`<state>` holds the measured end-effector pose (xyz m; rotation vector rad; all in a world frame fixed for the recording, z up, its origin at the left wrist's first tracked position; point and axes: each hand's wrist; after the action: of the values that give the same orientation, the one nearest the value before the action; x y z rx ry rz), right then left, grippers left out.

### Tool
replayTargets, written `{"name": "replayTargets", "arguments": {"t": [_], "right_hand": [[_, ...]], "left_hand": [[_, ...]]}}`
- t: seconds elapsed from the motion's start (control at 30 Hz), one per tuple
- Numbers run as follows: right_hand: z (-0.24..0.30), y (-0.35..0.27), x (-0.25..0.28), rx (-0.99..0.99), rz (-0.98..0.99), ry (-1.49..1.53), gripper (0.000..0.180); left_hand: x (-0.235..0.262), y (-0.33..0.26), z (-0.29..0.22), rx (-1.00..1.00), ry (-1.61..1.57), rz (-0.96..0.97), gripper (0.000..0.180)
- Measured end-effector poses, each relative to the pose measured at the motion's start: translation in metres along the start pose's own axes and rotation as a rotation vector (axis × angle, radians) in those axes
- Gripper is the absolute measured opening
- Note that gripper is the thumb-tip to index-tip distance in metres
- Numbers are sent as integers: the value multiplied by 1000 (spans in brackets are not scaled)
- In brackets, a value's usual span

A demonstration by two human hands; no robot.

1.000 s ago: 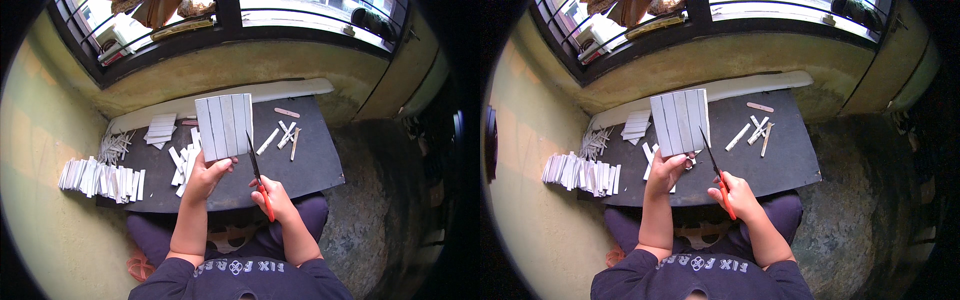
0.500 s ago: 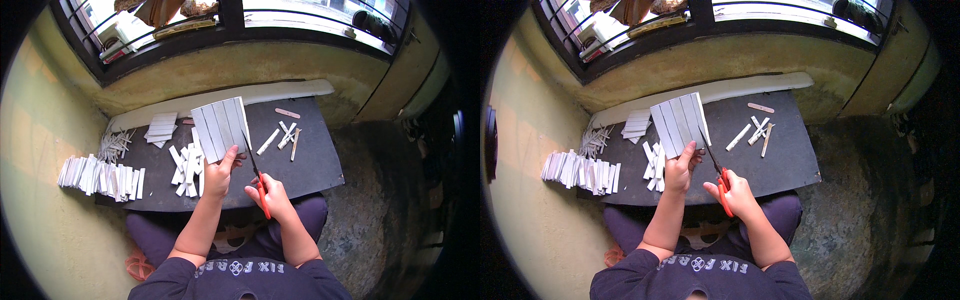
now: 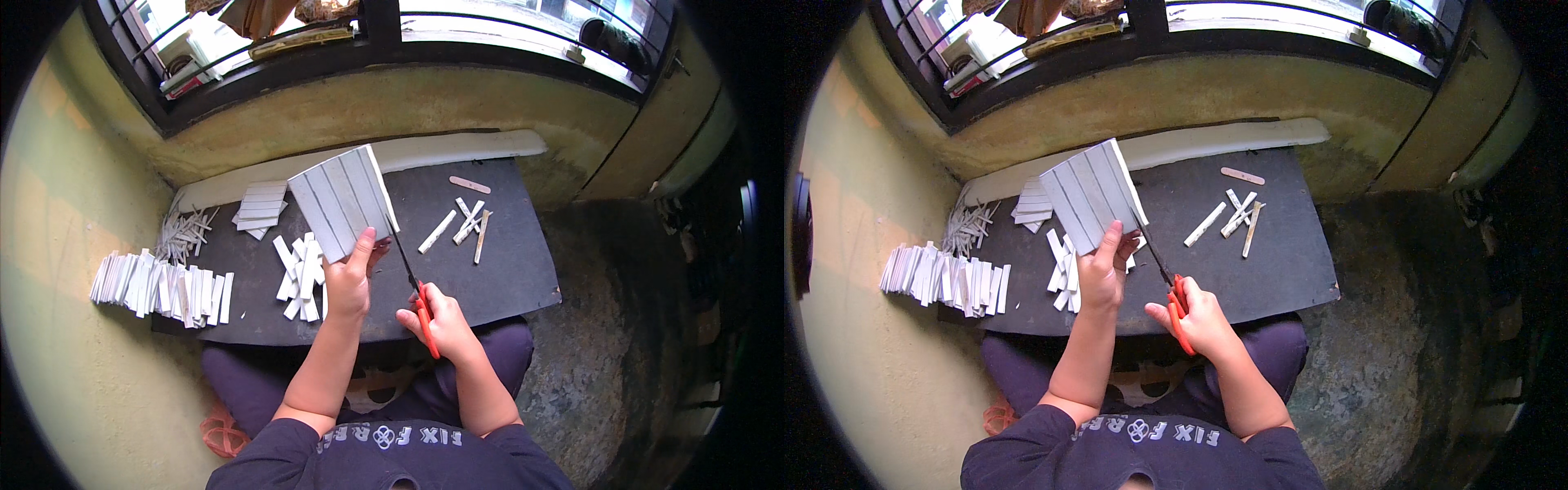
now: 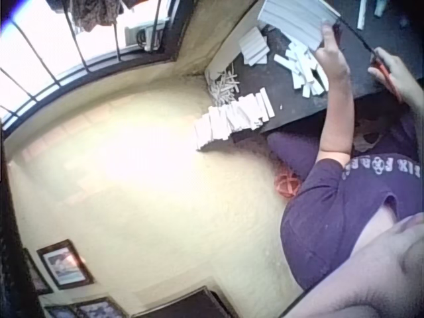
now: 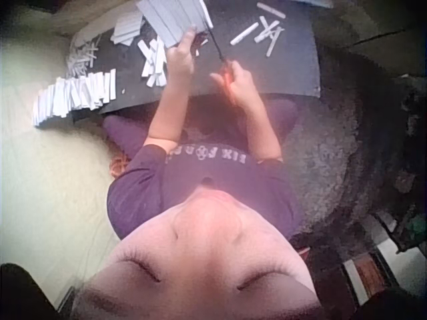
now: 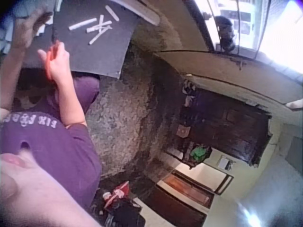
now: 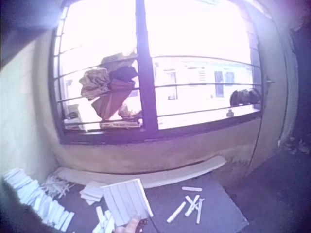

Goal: The person sits on the floor and uses red-handled scissors to cut a stack of white paper sheets into narrow strips. The person repeatedly picks up sheets, aligns them, and cuts them, placing the resulting strips on the table.

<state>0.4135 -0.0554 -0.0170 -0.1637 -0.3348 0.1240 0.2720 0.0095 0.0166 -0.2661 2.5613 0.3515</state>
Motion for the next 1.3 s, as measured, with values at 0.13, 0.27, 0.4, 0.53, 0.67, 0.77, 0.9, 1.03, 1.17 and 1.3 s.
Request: {"name": "replayTargets", "arguments": {"t": [0.13,0.27,0.4,0.53,0.67,0.77,0.9,1.03,1.17,1.3], "right_hand": [[1,0,4,-9,56,8,48],[-6,0,7,13,83,39,54],[-13,1,11,41,123,71,55],[-17,2,12,69,146,118,55],[-21,2,12,72,162,126,60],[-21,2,10,144,134,108,66],[-22,2,8,155,127,113,71],[-22,2,9,150,138,121,73],[-22,4,9,154,131,114,73],[-24,6,7,166,94,124,73]], "left_hand": [[-3,-9,3,53,-6,36,26],[-2,-16,9,92,36,57,27],[-3,-19,13,111,-16,65,27],[-3,-21,17,137,-22,80,25],[-5,-22,16,158,26,113,27],[-8,-22,14,157,19,118,27],[-13,-23,11,155,-12,117,29],[-16,-24,9,131,-1,114,26],[-18,-25,7,104,-4,102,21],[-18,-25,7,95,-23,99,21]]}}
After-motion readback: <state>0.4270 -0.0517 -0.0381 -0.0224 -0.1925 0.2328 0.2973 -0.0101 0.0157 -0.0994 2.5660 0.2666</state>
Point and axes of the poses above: each hand's wrist, its own y-axis towards the middle knuckle, its own x-axis out of the back of the hand, z = x × y, and after that the axes turned 9 degrees about -x, right-handed
